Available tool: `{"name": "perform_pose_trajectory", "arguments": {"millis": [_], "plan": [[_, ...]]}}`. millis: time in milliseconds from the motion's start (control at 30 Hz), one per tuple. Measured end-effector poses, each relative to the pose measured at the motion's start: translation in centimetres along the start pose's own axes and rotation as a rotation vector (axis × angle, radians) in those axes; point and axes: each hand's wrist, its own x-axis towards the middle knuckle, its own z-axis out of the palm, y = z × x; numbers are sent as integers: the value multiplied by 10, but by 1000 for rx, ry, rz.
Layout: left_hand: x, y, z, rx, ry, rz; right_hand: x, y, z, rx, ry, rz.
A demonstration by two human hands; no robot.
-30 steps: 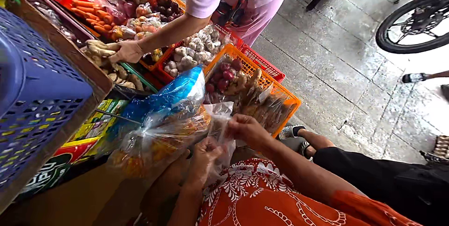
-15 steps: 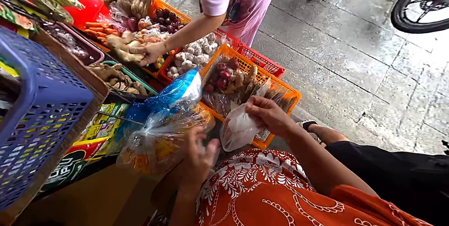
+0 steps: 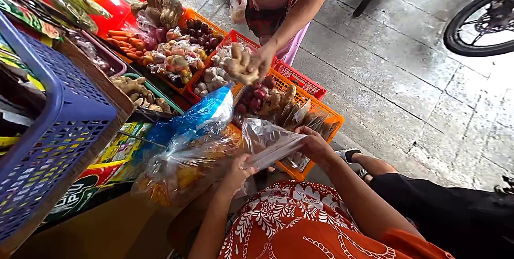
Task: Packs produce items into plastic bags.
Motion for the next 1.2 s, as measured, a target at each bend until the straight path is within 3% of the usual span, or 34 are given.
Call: {"name": "perform_pose_trajectory", "arguments": {"millis": [33, 100, 200, 300, 400, 467, 567, 667, 767, 867, 1000, 1100, 1200], "plan": [[4, -5, 6, 33, 14, -19, -4, -1, 4, 197, -33, 41], [7, -8, 12, -236, 81, -55, -10, -1, 3, 368, -93, 48], [12, 3, 9, -604, 266, -118, -11, 12, -20, 311, -290, -25], [28, 12, 12, -687, 304, -73, -10, 29, -40, 66, -452, -104], [43, 18, 22, -646, 331, -95, -12, 34, -24, -492, -220, -166], [42, 19, 27, -583, 246, -68, -4, 36, -10, -788, 15, -184], [36, 10, 28, -294, 88, 107, 5, 36, 0, -948, 132, -109], [45, -6, 33, 463, 223, 236, 7, 41, 5, -1042, 115, -12], [57, -5, 43, 909, 352, 119, 2, 39, 10, -1075, 89, 14], [68, -2, 52, 1068, 377, 53, 0, 32, 10, -1065, 88, 9], [70, -16, 52, 1078, 407, 115, 14, 30, -8, -1152, 71, 37], [62, -22, 45, 1006, 361, 72, 17, 24, -15, -1184, -206, 42], [57, -23, 37, 884, 338, 101, 8, -17, -2, -1213, -421, -29]]}}
